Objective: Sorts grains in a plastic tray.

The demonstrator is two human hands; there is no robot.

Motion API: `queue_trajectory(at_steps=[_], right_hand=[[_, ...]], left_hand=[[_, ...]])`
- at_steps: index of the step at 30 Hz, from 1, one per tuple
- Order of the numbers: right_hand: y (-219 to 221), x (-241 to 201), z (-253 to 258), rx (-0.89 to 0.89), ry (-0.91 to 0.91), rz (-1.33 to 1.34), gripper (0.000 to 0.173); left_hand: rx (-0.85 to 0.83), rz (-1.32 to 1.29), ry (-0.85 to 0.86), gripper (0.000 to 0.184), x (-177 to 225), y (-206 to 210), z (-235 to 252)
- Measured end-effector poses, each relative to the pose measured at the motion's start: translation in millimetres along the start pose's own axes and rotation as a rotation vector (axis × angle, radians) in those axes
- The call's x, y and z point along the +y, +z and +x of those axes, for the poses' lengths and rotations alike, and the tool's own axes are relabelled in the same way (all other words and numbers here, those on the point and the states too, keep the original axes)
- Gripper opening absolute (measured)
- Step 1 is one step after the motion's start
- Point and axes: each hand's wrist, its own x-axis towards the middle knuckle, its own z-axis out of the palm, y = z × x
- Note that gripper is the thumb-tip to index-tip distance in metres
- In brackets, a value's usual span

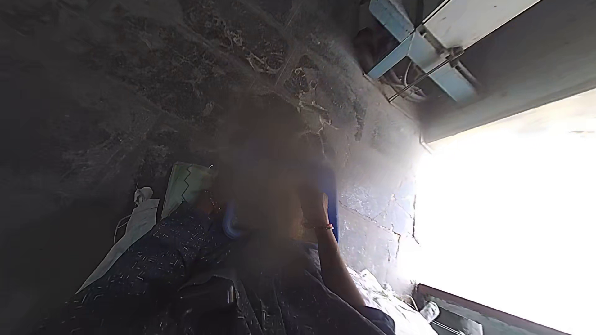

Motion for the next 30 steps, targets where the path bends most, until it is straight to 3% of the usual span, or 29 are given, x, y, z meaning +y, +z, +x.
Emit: queue_trajectory(at_steps=[2, 4, 6, 7, 12, 17, 24, 30], right_hand=[[-0.7, 4.7, 3.3, -0.046, 0.046, -0.028, 0.028], [1.1, 10.4, 6.6, -0.087, 0.091, -0.044, 0.032], [5.0, 16.2, 9.5, -0.13, 0.108, -0.071, 0.037], [7.8, 19.1, 11.0, -0.153, 0.111, -0.089, 0.038], [17.8, 18.9, 15.5, -0.25, 0.098, -0.11, 0.042], [15.8, 7.4, 12.3, -0.332, -0.027, -0.042, 0.034], [14.9, 12.6, 13.8, -0.185, 0.077, -0.056, 0.037], [16.6, 21.8, 20.0, -0.162, 0.133, -0.083, 0.047]], left_hand=[[0.012, -0.07, 0.192, 0.045, -32.2, -1.2, 14.5], [0.049, -0.136, 0.669, 0.039, -87.6, 3.4, 43.6], [-0.01, -0.108, 0.19, 0.047, -36.3, -3.0, 17.8], [0.002, -0.096, 0.103, 0.05, -25.1, -1.7, 14.3], [-0.017, -0.109, 0.192, 0.047, -69.8, -2.7, 43.4], [0.004, -0.083, 0.071, 0.045, -26.3, -0.8, 16.2], [0.003, -0.137, 0.095, 0.047, -26.1, 0.5, 12.9], [-0.023, -0.108, 0.12, 0.046, -36.7, -1.3, 20.6]])
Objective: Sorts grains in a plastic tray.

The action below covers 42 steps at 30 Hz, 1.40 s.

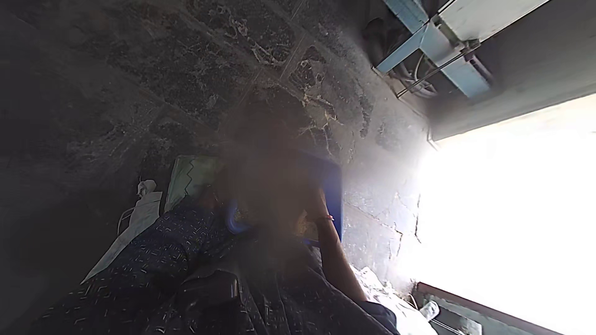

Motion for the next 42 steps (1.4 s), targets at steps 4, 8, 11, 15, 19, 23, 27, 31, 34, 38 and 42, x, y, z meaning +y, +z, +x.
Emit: queue_trajectory(at_steps=[4, 8, 11, 15, 19, 23, 27, 31, 34, 38, 42], right_hand=[[2.9, 0.9, 5.9, -0.017, 0.02, -0.03, 0.047], [4.2, 1.3, 12.6, 0.0, 0.036, -0.035, 0.046], [3.8, 0.1, 17.3, -0.006, 0.055, -0.025, 0.046], [7.1, -4.9, 22.6, -0.019, 0.006, -0.06, 0.044], [13.5, -16.8, 19.3, -0.098, -0.092, -0.11, 0.042], [19.8, -30.4, 7.6, -0.192, -0.149, -0.204, 0.038], [16.7, -30.9, 4.3, -0.247, -0.162, -0.214, 0.033], [4.0, -29.0, -0.7, -0.292, -0.131, -0.128, 0.029], [0.2, -25.6, -5.7, -0.273, -0.145, -0.113, 0.029], [-2.8, -22.8, -8.6, -0.293, -0.11, -0.112, 0.029], [-2.4, -19.7, -6.6, -0.311, -0.058, -0.086, 0.029]], left_hand=[[0.001, -0.027, -0.001, 0.048, -1.1, 0.1, -0.8], [0.011, -0.061, -0.039, 0.048, 6.9, 1.5, -4.9], [0.004, -0.014, 0.05, 0.045, -8.5, -1.7, 1.9], [0.018, 0.009, 0.086, 0.053, 0.2, 1.8, -5.8], [-0.005, 0.041, 0.082, 0.051, -16.1, -3.5, 3.1], [0.0, 0.031, 0.091, 0.041, -22.3, -5.2, 9.3], [0.001, 0.026, 0.122, 0.04, -38.3, -6.3, 18.3], [-0.012, 0.007, 0.106, 0.047, -45.5, -7.2, 25.1], [0.014, -0.04, -0.03, 0.047, 1.1, 1.0, 2.0], [0.021, -0.05, -0.042, 0.046, 9.0, 1.8, -3.3], [0.002, -0.023, 0.059, 0.045, -36.2, -5.4, 19.9]])
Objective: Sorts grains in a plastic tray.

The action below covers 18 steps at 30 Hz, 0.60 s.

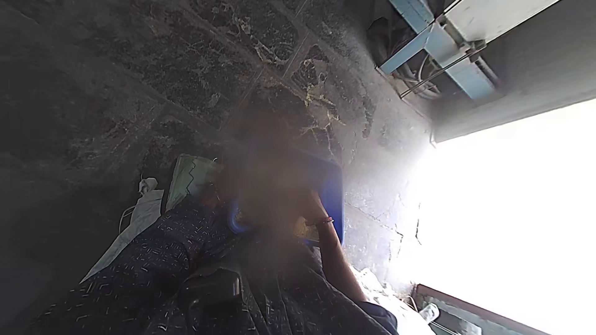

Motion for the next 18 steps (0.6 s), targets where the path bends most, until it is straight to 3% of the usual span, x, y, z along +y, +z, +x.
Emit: queue_trajectory(at_steps=[5, 10, 14, 18], right_hand=[[0.7, -0.8, -1.5, 0.018, -0.03, 0.001, 0.029], [2.3, 0.5, -2.4, 0.046, -0.04, 0.001, 0.027], [0.7, -2.4, -4.4, 0.054, -0.049, -0.004, 0.027], [-0.3, -4.2, -7.2, 0.06, -0.058, 0.012, 0.026]], left_hand=[[-0.003, 0.026, 0.003, 0.042, -1.5, -0.4, 0.3], [0.039, 0.036, -0.084, 0.041, 44.2, 9.4, -19.1], [0.024, 0.026, -0.006, 0.042, 24.0, 6.0, -12.6], [0.04, 0.005, -0.106, 0.044, 44.2, 9.8, -19.5]])
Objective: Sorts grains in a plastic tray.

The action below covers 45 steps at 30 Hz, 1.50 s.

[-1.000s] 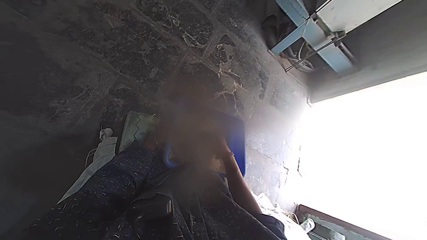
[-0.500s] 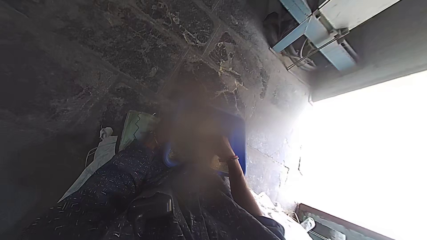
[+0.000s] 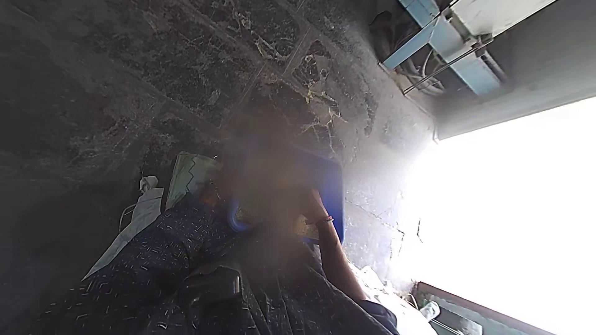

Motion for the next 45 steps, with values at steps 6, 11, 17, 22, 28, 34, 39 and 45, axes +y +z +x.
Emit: queue_trajectory(at_steps=[6, 11, 17, 22, 28, 34, 39, 45], right_hand=[[1.7, 2.9, 2.0, -0.011, -0.003, 0.001, 0.025], [7.2, 9.0, 5.7, -0.009, -0.021, 0.008, 0.025], [12.5, 7.1, 7.2, -0.01, -0.002, -0.048, 0.029], [14.1, 6.8, 6.9, 0.001, -0.014, -0.05, 0.03], [15.6, 5.7, 7.1, 0.02, 0.001, -0.041, 0.028], [17.9, 5.1, 8.2, 0.033, 0.003, -0.073, 0.028], [18.1, 5.4, 10.0, 0.034, 0.0, -0.087, 0.029], [19.6, 7.5, 10.3, 0.051, -0.023, -0.082, 0.029]], left_hand=[[-0.045, 0.053, -0.041, 0.042, -28.0, -7.7, 22.9], [-0.018, 0.053, -0.072, 0.044, -11.0, -3.4, 13.0], [0.003, 0.045, -0.014, 0.046, -2.7, -1.2, 4.2], [-0.057, 0.046, 0.06, 0.045, -41.2, -10.9, 26.9], [-0.057, 0.04, 0.087, 0.044, -37.3, -10.4, 24.1], [-0.054, 0.032, 0.091, 0.045, -32.1, -9.3, 21.7], [-0.026, 0.032, 0.029, 0.045, -23.1, -5.6, 16.1], [-0.002, 0.018, 0.01, 0.046, -5.8, -1.3, 6.0]])
